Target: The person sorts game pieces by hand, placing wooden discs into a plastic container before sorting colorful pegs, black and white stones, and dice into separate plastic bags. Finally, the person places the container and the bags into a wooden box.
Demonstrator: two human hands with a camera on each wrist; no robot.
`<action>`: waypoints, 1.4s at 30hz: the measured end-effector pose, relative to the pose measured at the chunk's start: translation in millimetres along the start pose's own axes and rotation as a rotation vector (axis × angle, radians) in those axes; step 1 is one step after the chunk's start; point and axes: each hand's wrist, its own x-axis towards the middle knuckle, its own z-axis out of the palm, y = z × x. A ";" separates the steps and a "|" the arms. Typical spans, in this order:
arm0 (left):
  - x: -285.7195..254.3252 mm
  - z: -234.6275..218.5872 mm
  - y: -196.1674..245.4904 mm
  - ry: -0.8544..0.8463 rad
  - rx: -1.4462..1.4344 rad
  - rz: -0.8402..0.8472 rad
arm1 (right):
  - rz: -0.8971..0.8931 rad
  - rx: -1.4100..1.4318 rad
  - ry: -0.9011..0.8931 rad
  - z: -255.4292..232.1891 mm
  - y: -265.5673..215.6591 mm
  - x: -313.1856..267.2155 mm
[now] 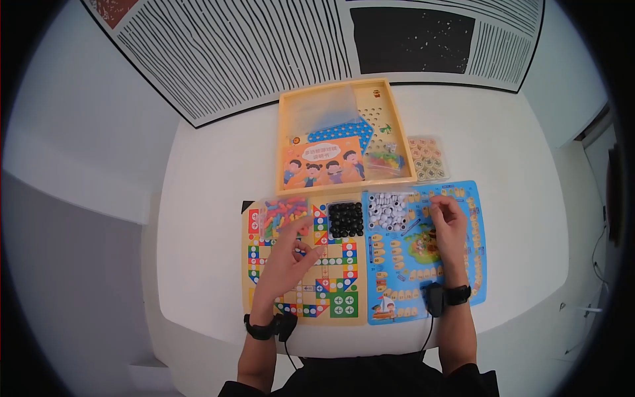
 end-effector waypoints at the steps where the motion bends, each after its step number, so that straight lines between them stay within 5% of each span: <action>1: 5.8 -0.5 1.9 0.025 0.015 0.041 | 0.002 0.006 0.014 0.5 -0.5 -0.1; 13: 77.3 8.6 32.5 0.039 0.132 0.170 | -0.007 -0.020 0.011 1.6 0.3 -0.2; 20: 60.4 7.0 27.4 0.144 0.266 0.258 | -0.002 -0.050 0.012 3.4 -5.9 -1.0; 32: 51.6 25.3 6.3 0.040 0.683 0.375 | -0.003 -0.063 -0.001 3.2 -7.5 -0.9; 34: 58.4 22.8 7.5 0.009 0.716 0.557 | -0.001 -0.056 0.000 3.8 -8.3 -0.9; 42: 64.9 21.0 8.1 -0.143 0.550 0.349 | 0.010 -0.067 -0.002 4.2 -7.9 -1.2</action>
